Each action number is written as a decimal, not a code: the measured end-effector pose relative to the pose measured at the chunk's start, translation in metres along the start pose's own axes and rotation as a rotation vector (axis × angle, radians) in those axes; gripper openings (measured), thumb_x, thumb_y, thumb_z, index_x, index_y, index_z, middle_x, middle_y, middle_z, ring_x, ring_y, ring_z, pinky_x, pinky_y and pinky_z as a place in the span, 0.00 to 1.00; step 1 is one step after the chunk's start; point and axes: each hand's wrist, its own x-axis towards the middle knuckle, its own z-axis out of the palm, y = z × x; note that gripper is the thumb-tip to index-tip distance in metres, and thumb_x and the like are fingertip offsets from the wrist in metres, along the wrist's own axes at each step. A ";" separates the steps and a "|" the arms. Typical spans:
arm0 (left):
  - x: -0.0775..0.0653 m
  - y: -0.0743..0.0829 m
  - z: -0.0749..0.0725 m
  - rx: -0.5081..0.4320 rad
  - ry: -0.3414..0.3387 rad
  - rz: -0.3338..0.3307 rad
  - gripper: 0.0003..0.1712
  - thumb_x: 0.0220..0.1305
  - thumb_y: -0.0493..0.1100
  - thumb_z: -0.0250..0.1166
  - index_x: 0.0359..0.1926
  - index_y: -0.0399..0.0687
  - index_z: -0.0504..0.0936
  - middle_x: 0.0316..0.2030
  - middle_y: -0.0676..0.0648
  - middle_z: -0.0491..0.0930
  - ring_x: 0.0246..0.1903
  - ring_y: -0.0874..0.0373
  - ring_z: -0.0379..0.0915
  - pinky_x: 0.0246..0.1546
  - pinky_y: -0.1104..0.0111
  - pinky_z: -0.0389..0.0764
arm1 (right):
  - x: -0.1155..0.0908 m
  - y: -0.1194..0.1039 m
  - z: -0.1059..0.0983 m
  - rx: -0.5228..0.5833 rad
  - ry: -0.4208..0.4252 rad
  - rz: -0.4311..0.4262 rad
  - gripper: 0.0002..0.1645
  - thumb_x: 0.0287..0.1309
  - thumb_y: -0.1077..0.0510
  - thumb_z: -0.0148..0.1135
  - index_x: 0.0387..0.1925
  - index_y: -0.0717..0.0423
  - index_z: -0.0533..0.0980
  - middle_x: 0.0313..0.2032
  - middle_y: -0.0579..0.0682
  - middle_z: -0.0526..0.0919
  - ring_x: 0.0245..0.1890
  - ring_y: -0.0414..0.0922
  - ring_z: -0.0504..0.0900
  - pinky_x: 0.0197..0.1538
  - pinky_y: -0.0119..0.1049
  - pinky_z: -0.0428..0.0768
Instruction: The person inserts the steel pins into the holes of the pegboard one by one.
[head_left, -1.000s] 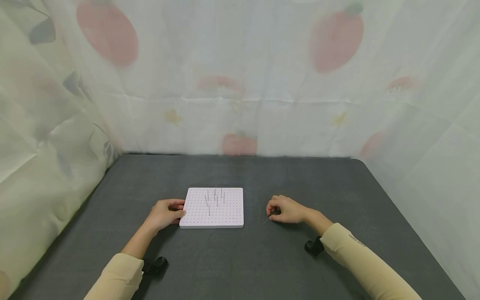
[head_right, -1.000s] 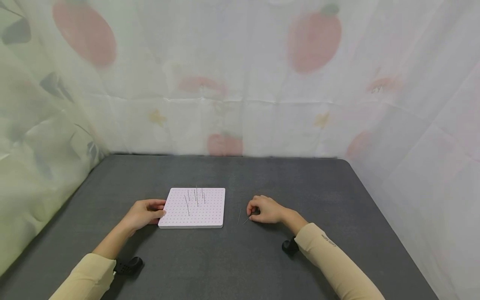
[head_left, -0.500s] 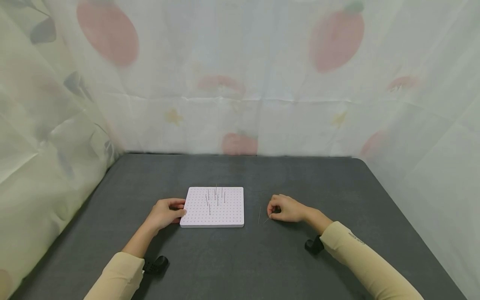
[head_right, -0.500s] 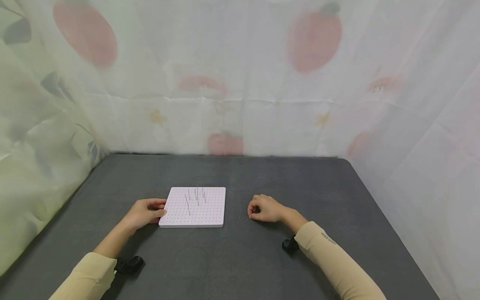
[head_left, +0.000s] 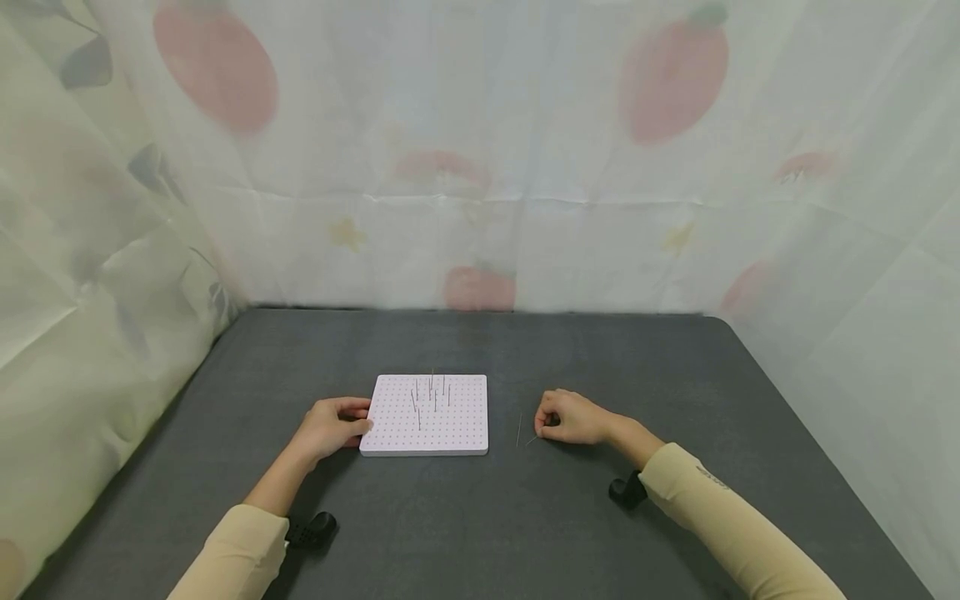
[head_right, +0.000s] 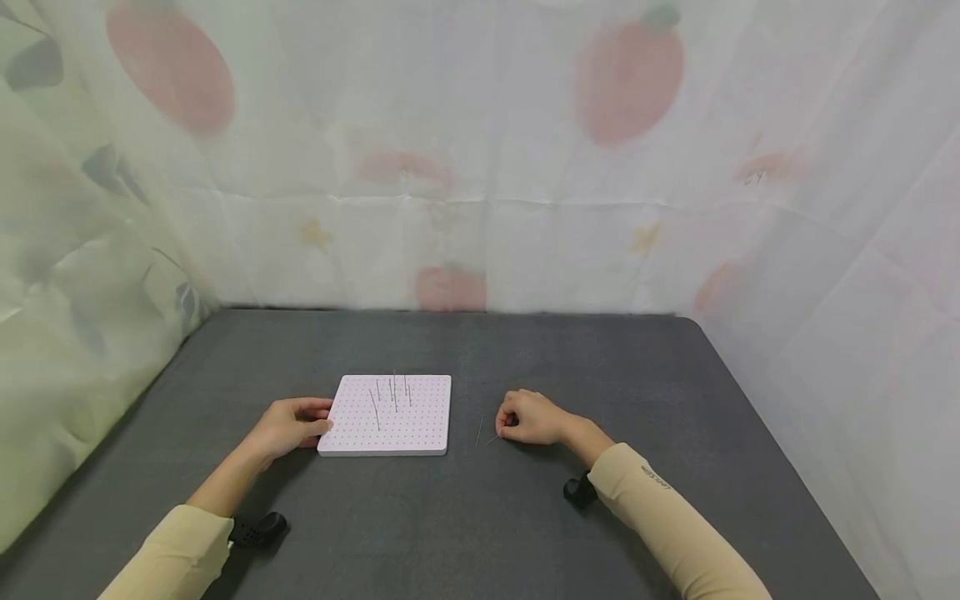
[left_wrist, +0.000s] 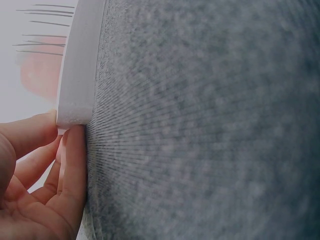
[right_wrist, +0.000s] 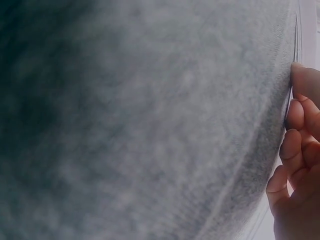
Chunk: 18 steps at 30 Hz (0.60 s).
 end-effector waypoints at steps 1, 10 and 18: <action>0.000 0.000 0.000 -0.003 -0.002 -0.001 0.24 0.56 0.33 0.63 0.55 0.33 0.73 0.43 0.39 0.77 0.35 0.58 0.76 0.32 0.65 0.83 | 0.000 0.000 0.000 0.004 0.001 0.003 0.04 0.59 0.55 0.59 0.29 0.43 0.77 0.31 0.38 0.71 0.33 0.36 0.67 0.38 0.30 0.71; 0.001 -0.001 0.000 -0.010 -0.008 -0.001 0.25 0.56 0.34 0.63 0.56 0.33 0.73 0.44 0.39 0.76 0.35 0.58 0.77 0.33 0.65 0.82 | -0.002 0.001 -0.001 0.069 0.039 0.041 0.03 0.60 0.55 0.58 0.30 0.44 0.76 0.31 0.39 0.72 0.29 0.35 0.69 0.33 0.28 0.73; 0.000 0.000 0.000 -0.006 -0.008 0.004 0.25 0.56 0.34 0.63 0.56 0.33 0.73 0.44 0.38 0.76 0.35 0.57 0.77 0.33 0.65 0.82 | 0.002 -0.002 -0.004 0.119 0.084 0.051 0.02 0.61 0.56 0.57 0.33 0.48 0.76 0.29 0.40 0.74 0.27 0.34 0.69 0.30 0.28 0.72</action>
